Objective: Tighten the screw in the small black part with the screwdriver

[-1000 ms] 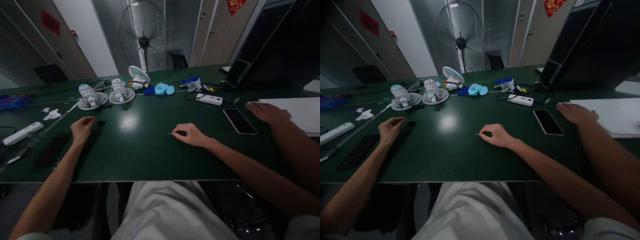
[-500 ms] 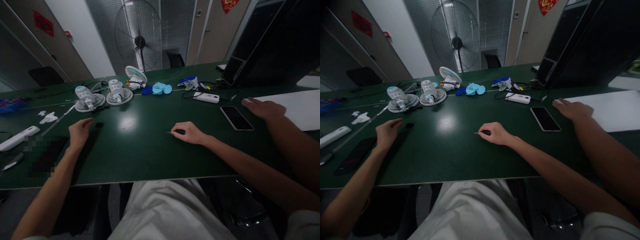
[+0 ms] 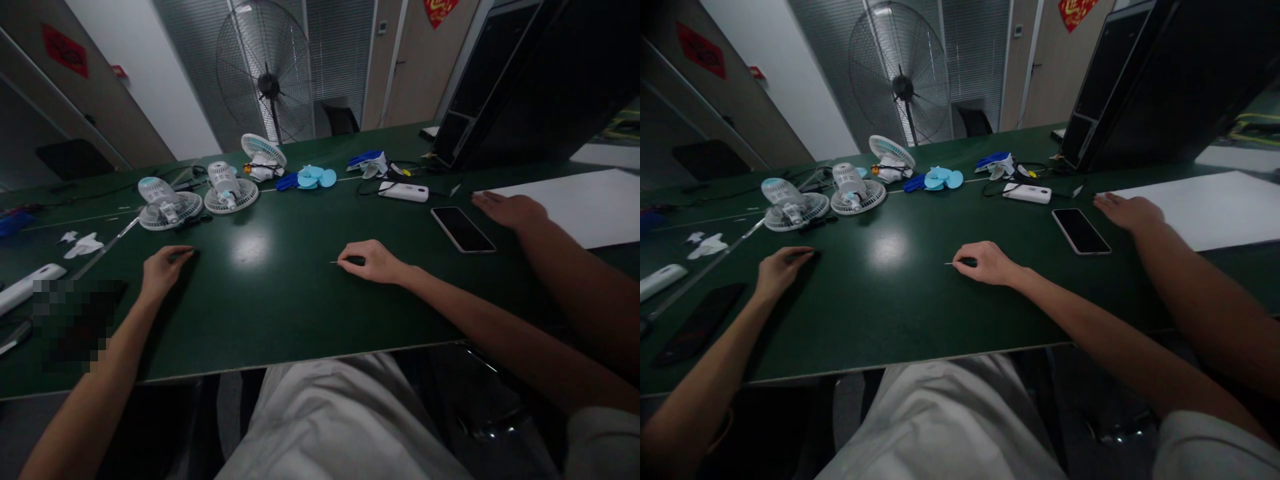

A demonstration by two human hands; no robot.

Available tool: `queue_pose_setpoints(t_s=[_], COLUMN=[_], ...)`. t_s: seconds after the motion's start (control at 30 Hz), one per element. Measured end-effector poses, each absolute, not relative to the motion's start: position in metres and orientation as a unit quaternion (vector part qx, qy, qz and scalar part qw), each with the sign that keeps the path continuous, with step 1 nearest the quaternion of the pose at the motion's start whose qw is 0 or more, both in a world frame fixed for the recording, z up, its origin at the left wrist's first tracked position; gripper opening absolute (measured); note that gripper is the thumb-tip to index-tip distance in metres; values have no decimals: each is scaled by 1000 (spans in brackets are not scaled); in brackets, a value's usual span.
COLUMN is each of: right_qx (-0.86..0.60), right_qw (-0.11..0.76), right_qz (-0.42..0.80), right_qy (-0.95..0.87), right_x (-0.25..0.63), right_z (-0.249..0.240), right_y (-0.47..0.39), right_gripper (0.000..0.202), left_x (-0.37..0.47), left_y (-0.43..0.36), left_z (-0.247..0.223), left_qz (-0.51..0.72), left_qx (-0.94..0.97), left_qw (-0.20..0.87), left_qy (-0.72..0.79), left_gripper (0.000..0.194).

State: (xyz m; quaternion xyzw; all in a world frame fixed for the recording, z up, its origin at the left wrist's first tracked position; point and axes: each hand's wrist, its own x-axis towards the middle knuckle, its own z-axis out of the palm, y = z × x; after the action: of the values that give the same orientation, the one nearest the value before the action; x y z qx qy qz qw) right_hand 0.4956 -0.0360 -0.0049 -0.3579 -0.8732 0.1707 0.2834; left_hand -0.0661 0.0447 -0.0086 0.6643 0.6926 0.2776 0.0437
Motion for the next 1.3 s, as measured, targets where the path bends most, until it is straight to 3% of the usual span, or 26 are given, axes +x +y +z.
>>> queue_pose_setpoints(t_s=[0.23, 0.8, 1.3], right_qx=[-350, -346, -345], right_qw=[281, 269, 275], right_qz=[174, 181, 172], right_qy=[-877, -880, -881], right_x=[496, 495, 494], right_z=[-3, -3, -2], right_y=[-36, -36, -37], right_gripper=[19, 20, 19], left_x=[-75, -79, -75], left_y=[51, 49, 50], left_z=[-17, -14, -11], left_qz=[304, 347, 346], left_qx=[657, 589, 574], left_qw=[40, 163, 170], left_qy=[689, 712, 722], left_gripper=[50, 61, 52])
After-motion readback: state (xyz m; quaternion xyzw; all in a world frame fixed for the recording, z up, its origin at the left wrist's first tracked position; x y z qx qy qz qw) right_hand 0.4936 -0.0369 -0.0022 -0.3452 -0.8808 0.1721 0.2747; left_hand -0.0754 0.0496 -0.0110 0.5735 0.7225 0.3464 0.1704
